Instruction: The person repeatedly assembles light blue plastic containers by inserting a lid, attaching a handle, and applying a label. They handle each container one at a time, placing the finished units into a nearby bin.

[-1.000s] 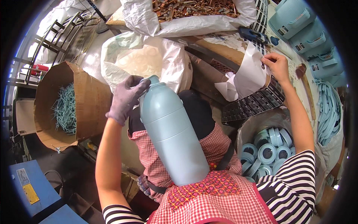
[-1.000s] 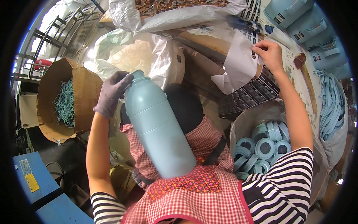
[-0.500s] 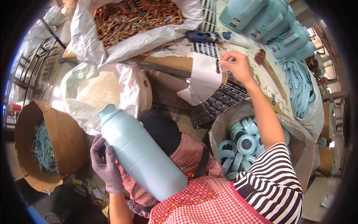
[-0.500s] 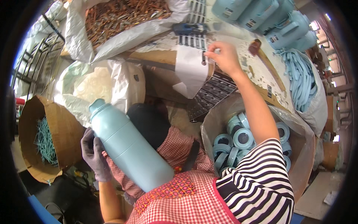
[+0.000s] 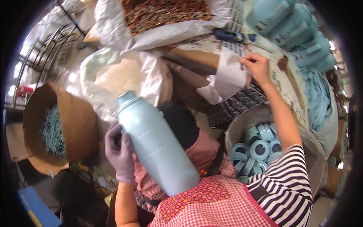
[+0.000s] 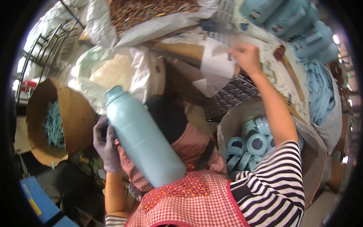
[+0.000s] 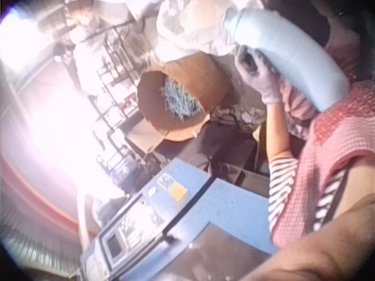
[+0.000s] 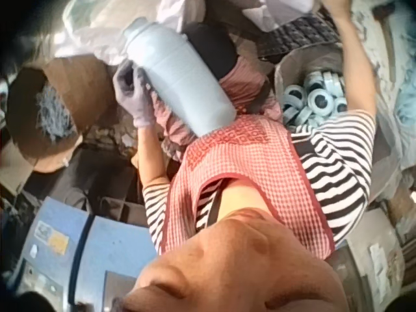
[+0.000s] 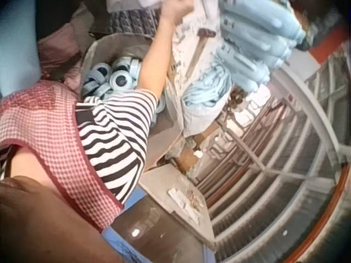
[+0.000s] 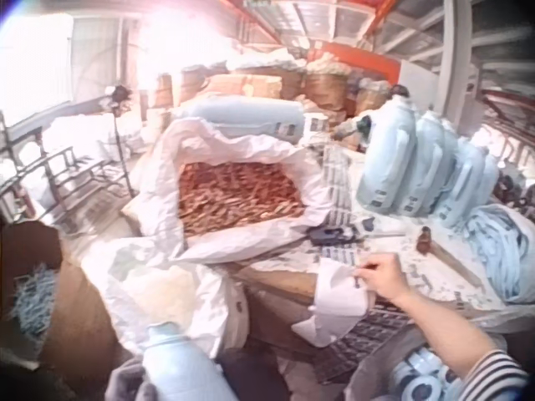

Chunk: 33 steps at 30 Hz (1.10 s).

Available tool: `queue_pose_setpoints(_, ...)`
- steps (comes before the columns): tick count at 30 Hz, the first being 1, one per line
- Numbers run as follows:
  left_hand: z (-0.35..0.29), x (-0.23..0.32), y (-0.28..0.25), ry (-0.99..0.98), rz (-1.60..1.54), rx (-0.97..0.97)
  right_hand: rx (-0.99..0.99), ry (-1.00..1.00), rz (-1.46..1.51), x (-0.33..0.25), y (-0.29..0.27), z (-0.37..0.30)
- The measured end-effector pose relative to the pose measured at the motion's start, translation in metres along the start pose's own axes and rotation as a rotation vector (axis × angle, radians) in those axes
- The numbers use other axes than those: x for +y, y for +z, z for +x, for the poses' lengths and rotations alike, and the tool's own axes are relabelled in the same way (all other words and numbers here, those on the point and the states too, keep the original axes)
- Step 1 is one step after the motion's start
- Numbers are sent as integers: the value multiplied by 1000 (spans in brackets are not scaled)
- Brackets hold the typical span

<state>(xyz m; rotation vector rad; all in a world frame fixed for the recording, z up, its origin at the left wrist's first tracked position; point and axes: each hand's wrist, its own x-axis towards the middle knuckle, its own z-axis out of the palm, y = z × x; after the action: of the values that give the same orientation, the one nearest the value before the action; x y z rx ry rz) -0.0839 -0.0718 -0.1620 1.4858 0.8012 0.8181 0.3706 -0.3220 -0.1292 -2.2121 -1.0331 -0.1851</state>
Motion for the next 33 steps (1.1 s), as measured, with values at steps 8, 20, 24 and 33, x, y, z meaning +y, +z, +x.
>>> queue_pose_setpoints(8, -11, -6, 8, 43, -3, -34, -436, 280, 869, -201, 50, -91)
queue_pose_setpoints(20, -15, 1, 17, -47, -83, -35, -494, 318, 1055, -261, 134, -132)
queue_pose_setpoints(24, -15, 18, 18, -31, -35, -71, -478, 330, 1042, -258, 136, -133)
queue_pose_setpoints(33, -16, 4, 20, -87, -147, -46, -476, 377, 1066, -257, 135, -133)
